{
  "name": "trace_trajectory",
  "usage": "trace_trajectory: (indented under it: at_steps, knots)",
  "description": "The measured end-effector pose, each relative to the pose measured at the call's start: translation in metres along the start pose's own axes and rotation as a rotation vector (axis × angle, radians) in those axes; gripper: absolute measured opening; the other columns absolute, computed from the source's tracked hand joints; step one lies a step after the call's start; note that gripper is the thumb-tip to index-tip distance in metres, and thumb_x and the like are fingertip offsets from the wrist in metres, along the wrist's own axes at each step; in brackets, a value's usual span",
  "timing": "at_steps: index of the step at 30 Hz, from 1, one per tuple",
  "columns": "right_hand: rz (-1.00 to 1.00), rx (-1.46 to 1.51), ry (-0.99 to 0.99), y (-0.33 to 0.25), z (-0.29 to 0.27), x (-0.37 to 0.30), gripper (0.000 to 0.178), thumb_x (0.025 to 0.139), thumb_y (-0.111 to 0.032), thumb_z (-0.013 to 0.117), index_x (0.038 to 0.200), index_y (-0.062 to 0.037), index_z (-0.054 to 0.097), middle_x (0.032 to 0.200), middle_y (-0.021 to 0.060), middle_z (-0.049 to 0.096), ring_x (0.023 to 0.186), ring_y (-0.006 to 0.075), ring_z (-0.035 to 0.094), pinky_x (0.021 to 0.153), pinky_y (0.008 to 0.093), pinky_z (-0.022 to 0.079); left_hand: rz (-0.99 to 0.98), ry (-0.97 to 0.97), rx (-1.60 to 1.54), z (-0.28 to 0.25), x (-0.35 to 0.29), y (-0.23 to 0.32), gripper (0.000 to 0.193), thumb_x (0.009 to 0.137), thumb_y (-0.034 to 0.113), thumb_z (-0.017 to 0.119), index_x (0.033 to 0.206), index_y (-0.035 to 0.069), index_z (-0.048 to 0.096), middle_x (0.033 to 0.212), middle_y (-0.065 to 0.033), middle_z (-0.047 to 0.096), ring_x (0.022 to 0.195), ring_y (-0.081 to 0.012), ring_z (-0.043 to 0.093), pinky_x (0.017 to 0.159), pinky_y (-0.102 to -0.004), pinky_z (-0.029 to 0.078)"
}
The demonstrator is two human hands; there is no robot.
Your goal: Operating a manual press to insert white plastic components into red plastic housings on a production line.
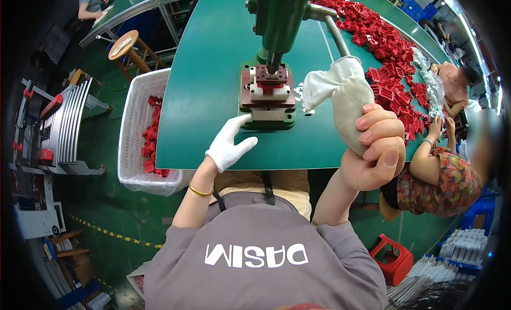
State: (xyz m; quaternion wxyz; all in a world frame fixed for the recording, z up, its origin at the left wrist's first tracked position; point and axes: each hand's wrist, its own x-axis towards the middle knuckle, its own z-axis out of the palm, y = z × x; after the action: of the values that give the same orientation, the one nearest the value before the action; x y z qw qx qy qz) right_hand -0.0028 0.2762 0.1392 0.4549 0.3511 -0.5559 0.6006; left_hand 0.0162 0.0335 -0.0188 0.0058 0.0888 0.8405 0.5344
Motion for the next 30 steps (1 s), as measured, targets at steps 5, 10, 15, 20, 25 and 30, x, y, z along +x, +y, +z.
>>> trace_trajectory:
  at_steps: [5,10,15,20,25,30]
  knots:
    - [-0.006,-0.01,-0.003,-0.001,0.001,-0.001,0.04,0.097,-0.027,0.045,0.062,-0.0072,0.046,0.07,0.0091,0.056,0.069,0.0233,0.057,0.076,0.0445,0.05,0.002,0.01,0.033,0.0,0.002,0.003,0.062,0.087,0.022,0.07,0.141,0.002,0.045,0.139,-0.0145,0.05,0.13,-0.0261,0.049,0.108,-0.0381,0.039]
    - [-0.045,0.015,-0.001,0.002,0.0,-0.002,0.04,0.097,-0.028,0.045,0.064,-0.0065,0.047,0.071,0.0105,0.056,0.069,0.0244,0.057,0.076,0.0446,0.05,0.104,0.12,0.025,-0.003,0.021,0.013,0.059,0.085,0.02,0.071,0.137,0.003,0.049,0.134,-0.0149,0.054,0.123,-0.0249,0.053,0.102,-0.037,0.044]
    - [-0.132,0.036,-0.012,0.007,0.0,0.018,0.041,0.098,-0.028,0.044,0.064,-0.0047,0.046,0.074,0.0141,0.057,0.068,0.0269,0.056,0.073,0.043,0.05,0.292,0.181,0.345,-0.049,0.11,0.013,0.059,0.079,0.027,0.075,0.129,0.001,0.056,0.124,-0.0191,0.06,0.12,-0.0341,0.055,0.105,-0.0404,0.042]
    - [-0.066,-0.098,-0.017,0.01,-0.01,0.064,0.027,0.093,-0.02,0.035,0.077,-0.004,0.05,0.086,0.017,0.061,0.085,0.0347,0.062,0.09,0.0538,0.049,0.272,-0.36,0.332,-0.072,0.181,0.022,0.062,0.076,0.029,0.075,0.13,0.004,0.058,0.113,-0.0133,0.067,0.1,-0.0227,0.064,0.094,-0.0314,0.049]
    - [-0.024,0.026,0.033,0.042,-0.072,0.068,0.024,0.09,-0.015,0.037,0.075,-0.0013,0.051,0.079,0.0171,0.061,0.078,0.0329,0.062,0.085,0.0513,0.05,0.115,-0.389,0.529,-0.055,0.18,0.058,0.056,0.076,0.026,0.074,0.126,0.005,0.062,0.112,-0.0125,0.069,0.103,-0.0242,0.063,0.097,-0.0325,0.048]
    - [-0.018,0.026,0.045,0.132,-0.215,0.094,0.024,0.09,-0.015,0.039,0.076,-0.0009,0.051,0.078,0.0161,0.061,0.076,0.0306,0.06,0.082,0.0486,0.049,0.226,-0.461,0.501,-0.059,0.185,0.067,0.065,0.07,0.036,0.085,0.125,0.007,0.065,0.112,-0.0098,0.07,0.107,-0.0204,0.063,0.095,-0.0339,0.048]
